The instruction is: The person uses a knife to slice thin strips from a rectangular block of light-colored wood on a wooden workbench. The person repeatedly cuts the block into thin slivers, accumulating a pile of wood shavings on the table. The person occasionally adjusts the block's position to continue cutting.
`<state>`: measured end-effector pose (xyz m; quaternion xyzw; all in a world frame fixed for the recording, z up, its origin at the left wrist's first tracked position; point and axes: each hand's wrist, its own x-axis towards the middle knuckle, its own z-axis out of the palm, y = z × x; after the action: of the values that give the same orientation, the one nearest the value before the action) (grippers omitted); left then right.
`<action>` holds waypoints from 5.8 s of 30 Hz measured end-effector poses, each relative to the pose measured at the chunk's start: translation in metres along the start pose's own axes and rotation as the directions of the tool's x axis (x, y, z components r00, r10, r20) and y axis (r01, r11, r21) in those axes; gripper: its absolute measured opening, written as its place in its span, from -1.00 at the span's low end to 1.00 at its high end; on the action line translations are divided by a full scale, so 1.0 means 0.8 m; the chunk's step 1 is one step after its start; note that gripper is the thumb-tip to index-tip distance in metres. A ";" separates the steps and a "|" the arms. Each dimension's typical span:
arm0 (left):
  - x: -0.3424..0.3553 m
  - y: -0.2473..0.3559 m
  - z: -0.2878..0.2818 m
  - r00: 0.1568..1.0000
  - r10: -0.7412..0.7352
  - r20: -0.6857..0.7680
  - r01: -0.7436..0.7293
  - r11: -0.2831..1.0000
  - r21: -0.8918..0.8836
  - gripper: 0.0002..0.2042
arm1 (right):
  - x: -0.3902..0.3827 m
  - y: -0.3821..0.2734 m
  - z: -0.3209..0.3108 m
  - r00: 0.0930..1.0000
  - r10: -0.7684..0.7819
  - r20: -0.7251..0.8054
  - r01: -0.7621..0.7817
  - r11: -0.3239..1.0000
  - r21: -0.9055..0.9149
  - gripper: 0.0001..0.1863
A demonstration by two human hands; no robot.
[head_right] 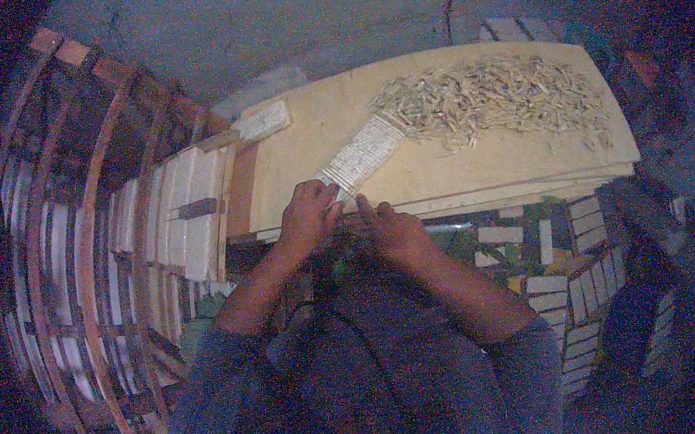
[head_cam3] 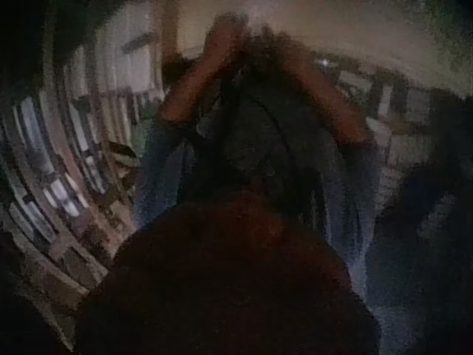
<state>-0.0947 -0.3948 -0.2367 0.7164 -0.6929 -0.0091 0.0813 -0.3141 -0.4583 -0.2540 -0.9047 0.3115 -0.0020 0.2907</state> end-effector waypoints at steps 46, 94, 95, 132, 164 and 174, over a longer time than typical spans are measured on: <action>-0.018 -0.025 0.029 0.984 0.068 -0.164 -0.056 0.996 0.073 -0.61 | 0.019 0.004 0.030 0.999 0.036 0.022 -0.035 0.998 -0.059 -0.13; -0.023 -0.018 0.023 0.975 0.095 -0.203 -0.092 0.996 0.024 -0.65 | 0.043 0.002 0.046 0.996 -0.086 -0.023 0.085 0.995 -0.054 -0.14; -0.022 -0.020 0.024 0.976 0.092 -0.198 -0.090 0.996 0.020 -0.66 | 0.047 0.003 0.050 0.998 -0.065 -0.020 0.064 0.997 -0.029 -0.14; -0.013 -0.042 0.007 0.999 0.007 -0.040 -0.006 1.000 0.020 -0.54 | 0.029 -0.023 0.030 0.949 -0.144 -0.280 0.132 0.989 -0.062 -0.16; -0.025 -0.035 0.021 0.994 -0.011 -0.110 0.014 1.000 0.019 -0.64 | 0.011 -0.023 0.036 0.969 -0.136 -0.206 0.112 0.986 -0.122 -0.12; -0.021 -0.047 0.050 0.953 0.070 -0.294 -0.052 0.996 0.066 -0.70 | 0.047 -0.007 0.048 0.991 -0.075 -0.108 0.064 0.993 -0.101 -0.19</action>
<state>-0.0629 -0.3816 -0.2830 0.6900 -0.6945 0.1209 0.1639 -0.2731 -0.4557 -0.2896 -0.9265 0.2953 -0.0477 0.2283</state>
